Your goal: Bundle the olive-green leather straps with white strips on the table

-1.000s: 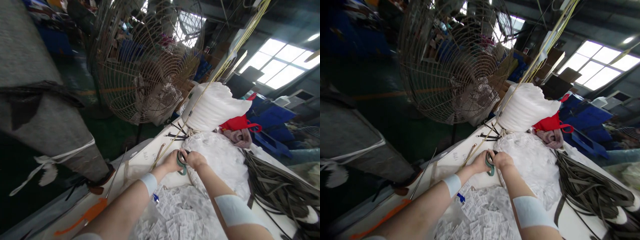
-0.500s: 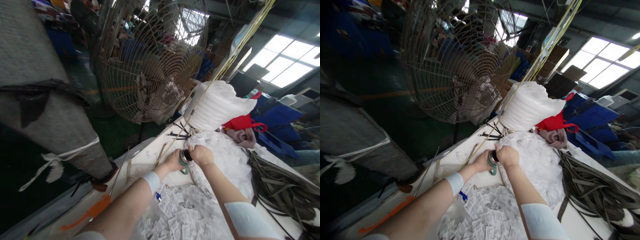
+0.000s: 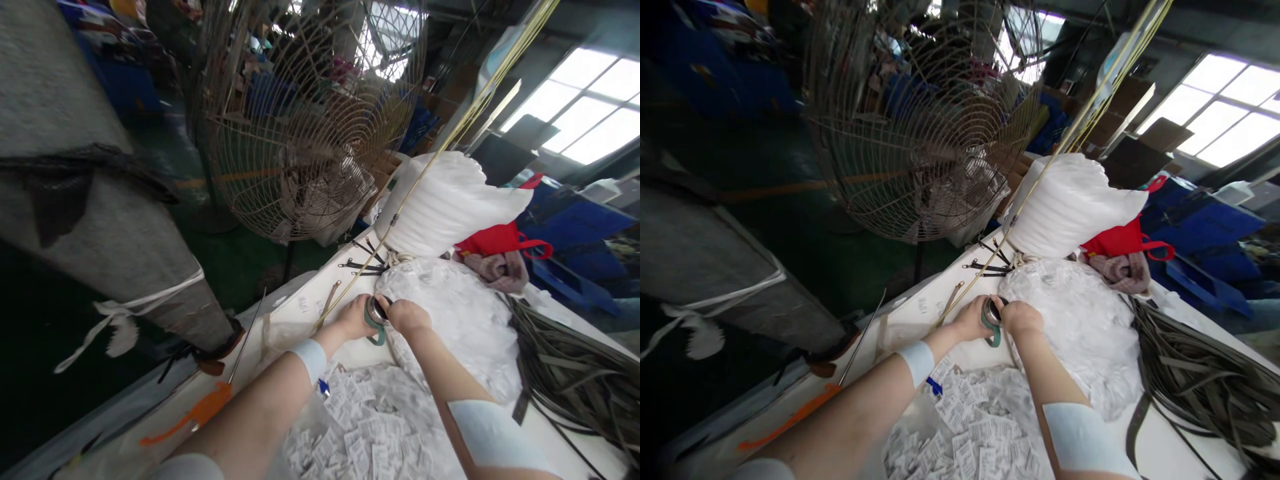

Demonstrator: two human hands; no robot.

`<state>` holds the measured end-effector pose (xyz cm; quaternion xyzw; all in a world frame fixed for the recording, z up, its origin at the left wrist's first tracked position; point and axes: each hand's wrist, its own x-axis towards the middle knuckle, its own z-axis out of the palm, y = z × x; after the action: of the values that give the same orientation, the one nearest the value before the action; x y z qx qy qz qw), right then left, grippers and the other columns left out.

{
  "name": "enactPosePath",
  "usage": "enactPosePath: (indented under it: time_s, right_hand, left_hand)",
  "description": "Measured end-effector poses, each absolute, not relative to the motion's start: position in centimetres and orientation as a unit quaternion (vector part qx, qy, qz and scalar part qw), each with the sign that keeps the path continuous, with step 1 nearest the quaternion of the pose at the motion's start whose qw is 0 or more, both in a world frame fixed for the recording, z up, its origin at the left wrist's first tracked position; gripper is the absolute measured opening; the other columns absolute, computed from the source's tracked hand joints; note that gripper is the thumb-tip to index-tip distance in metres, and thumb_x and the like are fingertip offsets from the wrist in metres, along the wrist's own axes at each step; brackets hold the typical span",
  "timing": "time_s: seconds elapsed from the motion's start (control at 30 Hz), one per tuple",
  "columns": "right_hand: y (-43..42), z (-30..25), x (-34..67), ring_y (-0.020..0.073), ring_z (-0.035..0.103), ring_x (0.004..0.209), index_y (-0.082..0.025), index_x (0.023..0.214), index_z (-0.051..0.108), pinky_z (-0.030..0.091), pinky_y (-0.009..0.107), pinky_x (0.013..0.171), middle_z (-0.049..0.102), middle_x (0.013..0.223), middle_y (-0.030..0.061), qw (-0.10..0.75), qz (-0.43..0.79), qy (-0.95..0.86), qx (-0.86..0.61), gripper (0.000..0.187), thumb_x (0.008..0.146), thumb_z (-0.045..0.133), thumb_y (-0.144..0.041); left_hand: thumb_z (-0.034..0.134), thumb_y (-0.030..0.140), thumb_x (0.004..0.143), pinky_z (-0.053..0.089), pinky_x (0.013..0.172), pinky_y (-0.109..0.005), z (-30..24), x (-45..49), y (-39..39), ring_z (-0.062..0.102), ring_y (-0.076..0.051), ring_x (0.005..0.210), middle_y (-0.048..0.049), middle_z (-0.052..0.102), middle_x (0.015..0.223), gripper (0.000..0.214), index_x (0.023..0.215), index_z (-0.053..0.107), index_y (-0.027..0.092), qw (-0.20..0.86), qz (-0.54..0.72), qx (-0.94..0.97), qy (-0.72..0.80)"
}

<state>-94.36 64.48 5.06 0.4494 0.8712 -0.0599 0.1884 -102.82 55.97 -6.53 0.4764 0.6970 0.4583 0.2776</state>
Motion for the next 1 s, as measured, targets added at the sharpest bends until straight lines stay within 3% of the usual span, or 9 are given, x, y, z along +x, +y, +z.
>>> enactPosePath:
  time_s: [0.07,0.13,0.2,0.33,0.43,0.63,0.73,0.87,1.0]
  right_hand:
    - [64.4,5.1,-94.1,0.0349,0.059,0.114,-0.008,0.129,0.053,0.043,0.044,0.095,0.058,0.123,0.0245,0.172,-0.058,0.889,0.42,0.064,0.09,0.047,-0.058]
    - [64.3,5.2,-94.0,0.0303,0.056,0.118,-0.016,0.142,0.04,0.042,0.037,0.097,0.049,0.137,0.0182,0.171,-0.076,0.912,0.365,0.079,0.076,0.07,-0.048]
    - [64.2,5.2,-94.0,0.0287,0.06,0.113,-0.019,0.142,0.038,0.044,0.034,0.093,0.053,0.133,0.0158,0.185,-0.087,0.917,0.341,0.086,0.068,0.077,-0.037]
    - [63.4,4.7,-94.6,0.0368,0.066,0.098,-0.002,0.121,0.054,0.048,0.042,0.083,0.067,0.101,0.0244,0.181,-0.046,0.889,0.419,0.07,0.08,0.058,-0.059]
    - [62.7,4.2,-95.5,0.037,0.067,0.098,-0.002,0.112,0.06,0.05,0.042,0.083,0.069,0.1,0.0264,0.167,-0.011,0.853,0.494,0.077,0.08,0.047,-0.071]
    - [62.7,4.0,-96.8,0.036,0.066,0.103,-0.005,0.103,0.068,0.05,0.042,0.085,0.068,0.106,0.0267,0.204,-0.019,0.828,0.521,0.081,0.081,0.038,-0.076]
    - [63.1,4.0,-96.3,0.0374,0.064,0.107,-0.003,0.113,0.064,0.048,0.043,0.087,0.067,0.107,0.0272,0.22,-0.016,0.845,0.488,0.082,0.082,0.04,-0.075]
    - [64.1,2.8,-94.6,0.034,0.066,0.098,-0.01,0.14,0.039,0.046,0.041,0.085,0.06,0.116,0.0224,0.204,0.033,0.924,0.322,0.073,0.085,0.054,-0.055]
    - [64.4,1.6,-93.5,0.0318,0.069,0.085,-0.017,0.142,0.033,0.047,0.041,0.08,0.061,0.107,0.0177,0.196,0.047,0.934,0.293,0.063,0.09,0.048,-0.051]
  left_hand:
    - [0.083,0.024,0.05,0.05,0.091,-0.039,-6.7,-102.9,56.1,0.06,-0.031,0.106,-0.0128,0.061,0.119,0.075,0.117,0.049,0.016,0.278,0.46,0.478,0.695]
    - [0.083,0.025,0.051,0.051,0.09,-0.038,-7.0,-102.9,56.1,0.06,-0.03,0.106,-0.0129,0.061,0.119,0.076,0.118,0.048,0.016,0.276,0.462,0.478,0.694]
    - [0.083,0.026,0.052,0.051,0.088,-0.038,-7.2,-102.8,56.1,0.061,-0.03,0.105,-0.0127,0.061,0.117,0.076,0.119,0.047,0.017,0.275,0.463,0.477,0.694]
    - [0.081,0.027,0.054,0.052,0.086,-0.038,-7.6,-102.6,56.0,0.062,-0.03,0.102,-0.0117,0.062,0.115,0.074,0.119,0.047,0.018,0.273,0.465,0.476,0.695]
    - [0.081,0.024,0.053,0.05,0.091,-0.038,-7.9,-102.5,56.2,0.06,-0.03,0.107,-0.0123,0.061,0.12,0.077,0.121,0.046,0.018,0.272,0.467,0.478,0.693]
    - [0.081,0.026,0.053,0.048,0.095,-0.038,-7.8,-102.6,56.3,0.058,-0.03,0.111,-0.014,0.058,0.124,0.078,0.121,0.046,0.017,0.283,0.454,0.48,0.695]
    - [0.082,0.032,0.053,0.05,0.092,-0.038,-7.3,-102.7,55.9,0.059,-0.031,0.109,-0.0141,0.058,0.122,0.081,0.123,0.045,0.017,0.288,0.44,0.481,0.702]
    - [0.079,0.036,0.055,0.052,0.089,-0.04,-7.4,-102.9,55.6,0.06,-0.032,0.106,-0.0142,0.059,0.119,0.078,0.122,0.046,0.017,0.286,0.421,0.491,0.707]
    - [0.076,0.039,0.057,0.051,0.092,-0.044,-8.0,-102.9,55.5,0.058,-0.034,0.108,-0.0147,0.056,0.12,0.079,0.125,0.042,0.019,0.291,0.432,0.496,0.695]
